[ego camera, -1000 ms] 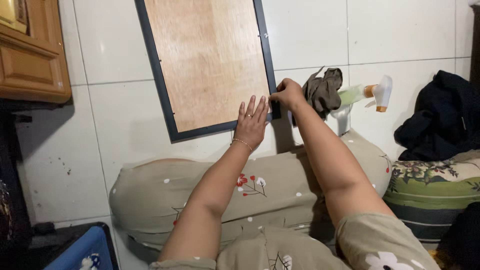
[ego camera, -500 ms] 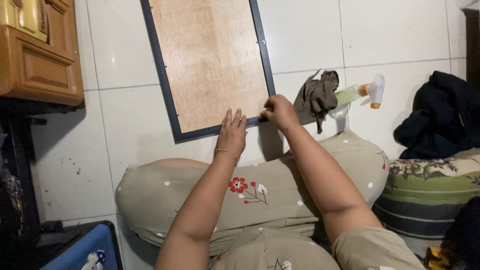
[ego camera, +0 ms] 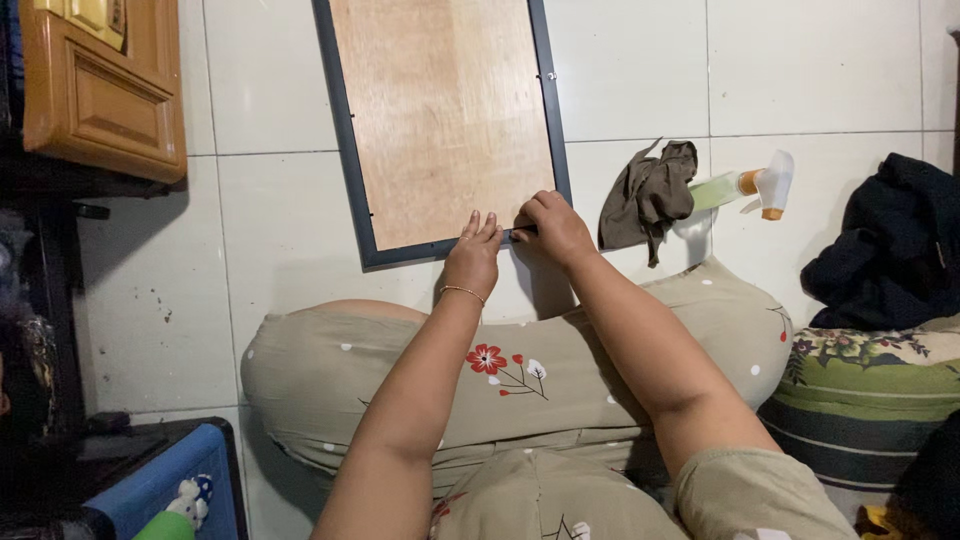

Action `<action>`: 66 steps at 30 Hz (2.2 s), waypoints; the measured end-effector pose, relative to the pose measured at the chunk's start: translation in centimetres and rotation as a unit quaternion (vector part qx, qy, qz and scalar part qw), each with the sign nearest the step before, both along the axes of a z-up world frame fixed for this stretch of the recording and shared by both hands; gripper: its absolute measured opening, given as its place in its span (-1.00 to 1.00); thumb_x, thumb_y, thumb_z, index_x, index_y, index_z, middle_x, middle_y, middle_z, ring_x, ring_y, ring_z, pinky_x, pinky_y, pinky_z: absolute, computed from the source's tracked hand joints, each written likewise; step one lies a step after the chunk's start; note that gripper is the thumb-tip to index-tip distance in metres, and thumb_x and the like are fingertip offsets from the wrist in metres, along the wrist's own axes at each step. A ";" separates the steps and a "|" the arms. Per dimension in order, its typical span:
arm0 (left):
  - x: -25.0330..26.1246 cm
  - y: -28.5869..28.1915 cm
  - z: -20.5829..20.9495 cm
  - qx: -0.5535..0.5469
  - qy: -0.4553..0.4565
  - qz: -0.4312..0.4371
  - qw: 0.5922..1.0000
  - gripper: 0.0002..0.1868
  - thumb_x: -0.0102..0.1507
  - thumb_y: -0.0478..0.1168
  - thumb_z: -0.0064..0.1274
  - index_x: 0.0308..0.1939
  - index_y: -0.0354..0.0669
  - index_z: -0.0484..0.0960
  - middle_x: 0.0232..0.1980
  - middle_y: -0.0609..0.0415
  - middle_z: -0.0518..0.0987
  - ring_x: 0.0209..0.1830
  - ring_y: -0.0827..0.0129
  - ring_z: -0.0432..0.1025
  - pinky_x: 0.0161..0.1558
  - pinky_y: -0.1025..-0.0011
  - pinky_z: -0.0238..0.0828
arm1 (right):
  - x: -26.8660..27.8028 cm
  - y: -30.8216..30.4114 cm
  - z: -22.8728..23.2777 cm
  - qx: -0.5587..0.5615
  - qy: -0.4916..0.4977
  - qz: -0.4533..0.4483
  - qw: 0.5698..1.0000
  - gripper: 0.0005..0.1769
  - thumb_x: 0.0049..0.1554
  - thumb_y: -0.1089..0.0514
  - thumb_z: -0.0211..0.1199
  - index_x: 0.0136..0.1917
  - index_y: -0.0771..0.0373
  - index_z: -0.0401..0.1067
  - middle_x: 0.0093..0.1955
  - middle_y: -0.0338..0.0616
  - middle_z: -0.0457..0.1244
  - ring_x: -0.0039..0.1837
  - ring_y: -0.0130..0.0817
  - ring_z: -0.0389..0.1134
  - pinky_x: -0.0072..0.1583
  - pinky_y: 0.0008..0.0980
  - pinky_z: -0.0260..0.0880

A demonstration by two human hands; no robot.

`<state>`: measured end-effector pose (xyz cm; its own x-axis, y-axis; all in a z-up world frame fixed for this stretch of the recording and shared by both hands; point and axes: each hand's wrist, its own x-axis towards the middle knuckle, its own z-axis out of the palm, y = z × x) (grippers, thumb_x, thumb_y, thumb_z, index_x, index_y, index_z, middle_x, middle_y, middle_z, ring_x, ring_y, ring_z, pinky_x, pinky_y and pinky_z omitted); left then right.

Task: The person lays a poster print into a black picture frame on the floor, then wipes a plywood backing board with a cloth and fits the backing into the frame. They press the frame's edge clips closed one by one to secure the backing.

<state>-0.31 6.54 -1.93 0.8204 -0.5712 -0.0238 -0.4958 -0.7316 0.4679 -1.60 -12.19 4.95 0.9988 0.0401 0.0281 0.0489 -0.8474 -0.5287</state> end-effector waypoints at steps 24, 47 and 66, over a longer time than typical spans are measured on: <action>-0.1 0.0 -0.8 -0.002 -0.015 -0.021 1.000 -0.54 0.27 -0.39 -0.09 0.26 -0.15 0.59 0.48 0.02 0.38 0.56 0.01 0.13 0.46 0.17 0.16 | 0.3 -0.3 -3.8 -0.036 -0.100 0.025 0.994 -0.78 -0.03 0.18 0.46 -0.22 0.22 0.41 -0.13 -0.09 0.23 0.00 -0.05 0.31 -0.02 -0.15 0.40; -0.2 0.0 0.4 0.009 -0.006 0.001 1.000 -0.58 0.30 -0.35 -0.09 0.23 -0.07 0.62 0.44 0.12 0.43 0.52 0.11 0.20 0.40 0.24 0.23 | 3.5 -1.8 -3.0 0.162 0.205 -0.113 0.959 -0.69 -0.15 0.20 0.62 -0.29 0.26 0.46 -0.17 -0.13 0.32 -0.13 -0.30 0.37 -0.03 -0.33 0.42; -0.3 -0.2 -0.6 -0.010 -0.013 0.006 1.000 -0.60 0.29 -0.35 -0.07 0.19 -0.08 0.66 0.43 0.10 0.45 0.51 0.08 0.22 0.41 0.21 0.24 | 3.5 -0.2 -1.7 0.098 0.197 -0.131 0.967 -0.70 -0.19 0.20 0.60 -0.31 0.25 0.47 -0.15 -0.10 0.28 -0.11 -0.19 0.36 -0.01 -0.28 0.41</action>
